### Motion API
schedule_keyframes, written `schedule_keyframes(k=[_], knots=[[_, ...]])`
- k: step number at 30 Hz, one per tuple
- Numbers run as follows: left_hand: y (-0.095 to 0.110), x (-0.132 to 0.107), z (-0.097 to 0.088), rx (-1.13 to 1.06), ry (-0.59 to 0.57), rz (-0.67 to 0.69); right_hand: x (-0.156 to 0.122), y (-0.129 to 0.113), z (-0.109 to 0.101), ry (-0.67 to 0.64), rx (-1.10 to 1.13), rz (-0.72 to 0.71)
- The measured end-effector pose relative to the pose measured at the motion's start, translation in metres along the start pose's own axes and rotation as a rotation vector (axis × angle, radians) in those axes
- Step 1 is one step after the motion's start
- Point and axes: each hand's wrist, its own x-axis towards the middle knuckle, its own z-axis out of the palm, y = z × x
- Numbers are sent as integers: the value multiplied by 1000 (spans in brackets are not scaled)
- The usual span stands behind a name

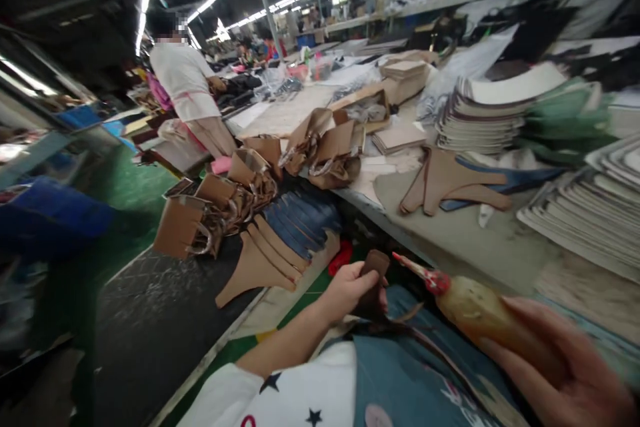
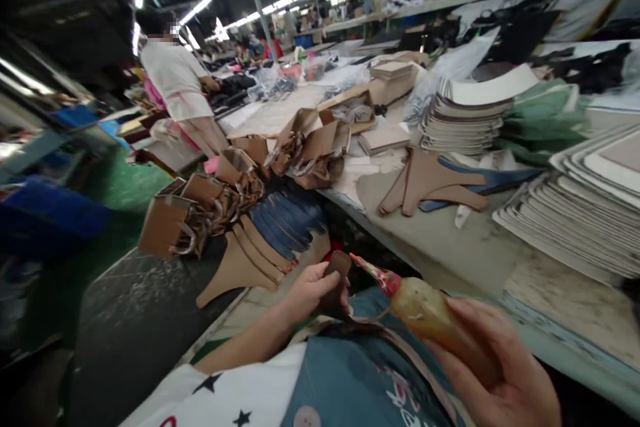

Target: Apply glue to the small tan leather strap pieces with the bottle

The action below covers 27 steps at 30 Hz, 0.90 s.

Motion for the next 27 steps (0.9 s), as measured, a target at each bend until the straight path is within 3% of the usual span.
schedule_keyframes(k=[3, 10, 17, 22, 27], knots=[[1, -2, 1, 15, -17, 7, -1, -1, -1, -102, -7, -74], [-3, -1, -4, -3, -70, 4, 0, 2, 3, -128, -62, -188], [-1, 0, -7, -5, -53, 1, 12, -11, 7, -71, -164, -315], [-2, 1, -9, 18, -59, 9, 12, -8, 10, -139, -178, -360], [-1, 1, -11, 39, -60, 14, 16, -7, 9, -39, -169, -341]])
